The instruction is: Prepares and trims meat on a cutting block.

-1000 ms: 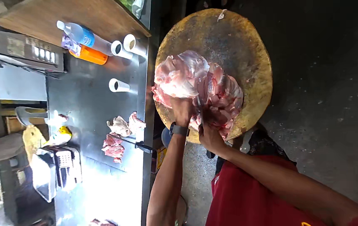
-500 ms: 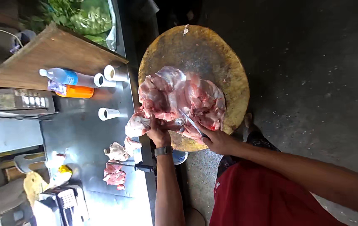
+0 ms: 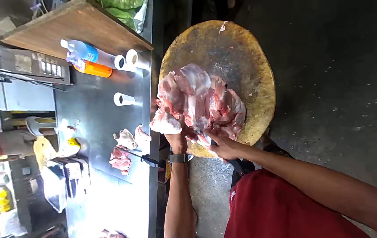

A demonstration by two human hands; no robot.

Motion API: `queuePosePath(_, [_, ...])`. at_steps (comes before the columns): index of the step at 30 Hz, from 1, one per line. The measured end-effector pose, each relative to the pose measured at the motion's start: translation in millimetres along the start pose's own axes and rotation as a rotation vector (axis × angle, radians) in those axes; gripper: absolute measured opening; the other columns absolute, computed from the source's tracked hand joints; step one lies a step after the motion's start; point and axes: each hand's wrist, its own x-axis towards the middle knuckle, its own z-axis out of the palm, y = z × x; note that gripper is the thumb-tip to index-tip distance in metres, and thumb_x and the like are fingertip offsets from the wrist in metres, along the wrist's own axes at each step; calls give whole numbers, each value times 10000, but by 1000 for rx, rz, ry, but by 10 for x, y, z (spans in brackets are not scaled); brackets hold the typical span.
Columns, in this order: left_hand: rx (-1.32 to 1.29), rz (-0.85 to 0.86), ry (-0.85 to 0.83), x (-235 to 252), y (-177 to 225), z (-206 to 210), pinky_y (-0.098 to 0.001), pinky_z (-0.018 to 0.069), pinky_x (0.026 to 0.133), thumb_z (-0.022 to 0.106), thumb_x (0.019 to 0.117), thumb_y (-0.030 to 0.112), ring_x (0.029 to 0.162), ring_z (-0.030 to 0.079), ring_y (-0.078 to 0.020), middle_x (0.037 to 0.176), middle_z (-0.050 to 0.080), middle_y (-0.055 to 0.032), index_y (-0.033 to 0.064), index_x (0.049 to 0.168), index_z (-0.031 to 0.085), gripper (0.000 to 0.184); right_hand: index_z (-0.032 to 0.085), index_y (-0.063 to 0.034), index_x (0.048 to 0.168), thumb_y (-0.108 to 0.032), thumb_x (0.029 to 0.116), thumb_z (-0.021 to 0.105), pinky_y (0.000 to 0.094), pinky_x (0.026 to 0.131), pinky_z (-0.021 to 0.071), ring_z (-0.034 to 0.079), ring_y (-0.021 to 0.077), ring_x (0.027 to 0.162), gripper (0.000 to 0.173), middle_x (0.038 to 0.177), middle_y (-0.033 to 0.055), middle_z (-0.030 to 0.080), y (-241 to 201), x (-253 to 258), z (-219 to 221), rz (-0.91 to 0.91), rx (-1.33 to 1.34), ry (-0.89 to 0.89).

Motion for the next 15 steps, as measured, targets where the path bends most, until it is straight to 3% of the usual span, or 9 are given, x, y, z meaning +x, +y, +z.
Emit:
queuePosePath(3, [-64,-65,-31,51,50,-143,-330,557,633,694,958,204,624,588,-121,730,606,3,118,1092,618,177,44,-418,1654,-350,1102,463,368,508,540,576,184,524,697,824,117,618,212,-618,-350,52,127,-282])
queuePosePath(5, [-150,-82,-39,83,6,-252,-346,562,667,592,997,193,623,599,-122,697,597,17,130,1037,604,75,60,-426,1651,-354,1104,464,343,479,533,566,168,497,684,796,100,606,227,-755,-567,65,161,-303])
queuePosePath(7, [-205,-97,-26,111,-43,-297,-360,582,683,588,985,233,634,632,-130,688,626,17,151,965,627,93,70,-417,1654,-355,1108,446,340,490,523,563,166,510,666,816,109,614,146,-608,-700,21,129,-235])
queuePosePath(9, [-222,-111,-25,161,-55,-327,-352,597,693,641,947,271,652,653,-121,722,655,17,154,1057,636,161,106,-391,1659,-357,1106,453,384,576,542,601,194,614,654,994,148,652,52,-294,-762,-42,56,-186])
queuePosePath(11, [-218,-129,-18,230,-38,-319,-329,588,688,664,919,271,636,639,-101,701,644,39,169,1047,649,164,125,-332,1667,-327,1096,478,476,759,559,665,264,825,671,1265,207,640,-28,26,-780,-85,-19,-197])
queuePosePath(12, [-218,-138,-21,266,-29,-309,-316,577,688,643,929,252,621,620,-89,680,618,56,176,1027,646,123,131,-321,1668,-318,1087,498,509,846,554,684,294,912,687,1300,220,639,-65,176,-769,-82,-40,-214])
queuePosePath(15, [-212,-166,-45,331,-15,-261,-299,557,681,657,919,240,573,573,-72,616,561,82,190,921,653,50,99,-317,1668,-311,1085,483,415,720,541,630,227,756,698,1078,183,656,-246,484,-678,-17,-60,-227])
